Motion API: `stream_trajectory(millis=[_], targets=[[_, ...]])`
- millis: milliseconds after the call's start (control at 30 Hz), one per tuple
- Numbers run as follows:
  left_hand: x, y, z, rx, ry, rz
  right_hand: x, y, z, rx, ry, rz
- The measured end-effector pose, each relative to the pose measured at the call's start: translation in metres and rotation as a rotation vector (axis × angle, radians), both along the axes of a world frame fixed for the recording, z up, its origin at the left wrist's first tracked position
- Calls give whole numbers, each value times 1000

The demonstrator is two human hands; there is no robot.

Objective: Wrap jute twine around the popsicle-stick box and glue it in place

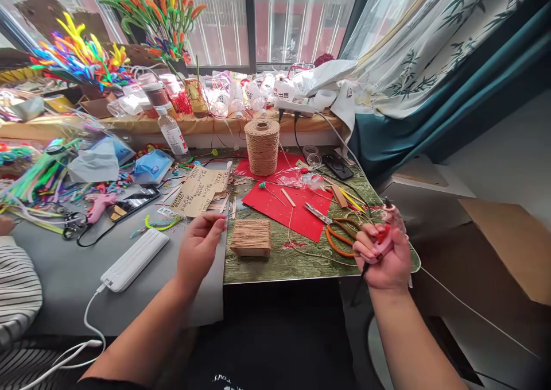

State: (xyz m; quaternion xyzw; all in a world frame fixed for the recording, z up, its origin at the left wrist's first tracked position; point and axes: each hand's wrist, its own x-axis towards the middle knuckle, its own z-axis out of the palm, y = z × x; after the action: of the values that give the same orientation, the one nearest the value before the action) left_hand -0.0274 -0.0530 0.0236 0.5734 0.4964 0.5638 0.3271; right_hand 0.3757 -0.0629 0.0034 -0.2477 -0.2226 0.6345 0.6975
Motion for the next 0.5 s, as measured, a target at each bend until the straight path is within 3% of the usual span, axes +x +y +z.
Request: stream_trajectory(millis=[67,200,333,500], targets=[[-14,9,-13,-88,21,8,5,8,-10,-21,-26,4],[-12,20,-32,-321,84,-195,-11,19,-39,-42,-183,62],[1,20,-32,-499,84,-374,-30,20,-63,-69,-391,109],[1,17,-26,-576,19,-404,-31,16,-76,-120,-542,213]])
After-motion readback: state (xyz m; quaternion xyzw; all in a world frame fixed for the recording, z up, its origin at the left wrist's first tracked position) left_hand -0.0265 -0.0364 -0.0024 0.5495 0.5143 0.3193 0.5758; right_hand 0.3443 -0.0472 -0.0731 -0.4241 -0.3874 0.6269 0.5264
